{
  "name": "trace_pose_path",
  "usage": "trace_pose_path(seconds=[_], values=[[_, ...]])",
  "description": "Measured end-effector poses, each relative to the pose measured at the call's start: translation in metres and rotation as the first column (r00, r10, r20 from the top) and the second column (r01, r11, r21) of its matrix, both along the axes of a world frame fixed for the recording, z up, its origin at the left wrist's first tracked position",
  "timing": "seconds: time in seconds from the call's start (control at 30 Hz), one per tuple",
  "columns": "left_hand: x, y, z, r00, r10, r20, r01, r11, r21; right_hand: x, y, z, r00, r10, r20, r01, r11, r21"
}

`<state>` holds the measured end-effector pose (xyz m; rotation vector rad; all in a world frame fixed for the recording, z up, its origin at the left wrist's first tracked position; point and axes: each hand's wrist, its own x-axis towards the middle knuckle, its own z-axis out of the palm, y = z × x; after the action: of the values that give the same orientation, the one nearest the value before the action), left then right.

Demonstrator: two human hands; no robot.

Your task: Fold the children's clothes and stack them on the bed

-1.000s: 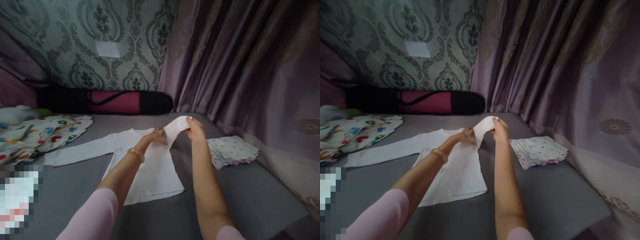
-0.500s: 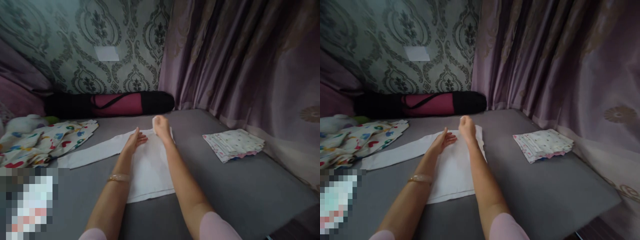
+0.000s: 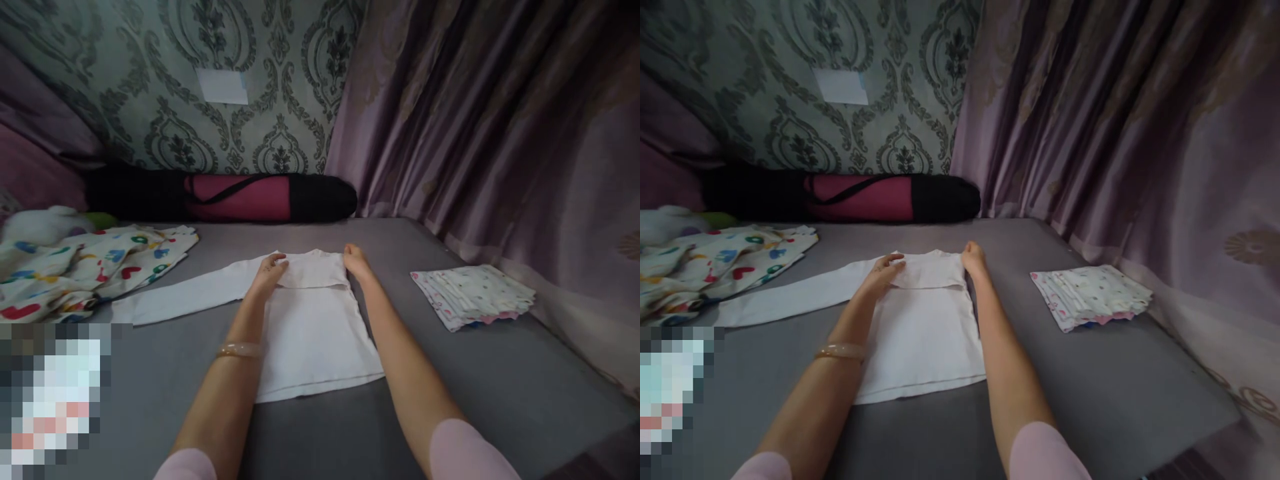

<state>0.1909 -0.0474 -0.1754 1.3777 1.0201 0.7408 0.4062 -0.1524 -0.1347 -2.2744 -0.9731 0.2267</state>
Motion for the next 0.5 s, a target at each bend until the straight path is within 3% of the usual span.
trace_pose_path(seconds=[0.13,0.27,0.33,0.5], values=[[-0.002,0.003,-0.003,0.995,0.008,-0.096,0.012,0.979,0.203,-0.024,0.005,-0.026,0.998,0.067,0.018,-0.065,0.994,-0.093],[-0.005,0.005,-0.007,0.958,0.058,-0.279,0.089,0.871,0.484,-0.041,0.006,-0.041,0.983,0.125,0.133,-0.090,0.966,-0.242],[-0.007,0.004,-0.009,0.944,0.093,-0.315,0.100,0.833,0.544,-0.043,0.004,-0.044,0.969,0.148,0.197,-0.083,0.949,-0.304],[-0.010,-0.001,-0.008,0.865,0.177,-0.469,0.167,0.781,0.602,-0.042,0.001,-0.051,0.940,0.164,0.299,-0.070,0.951,-0.301]])
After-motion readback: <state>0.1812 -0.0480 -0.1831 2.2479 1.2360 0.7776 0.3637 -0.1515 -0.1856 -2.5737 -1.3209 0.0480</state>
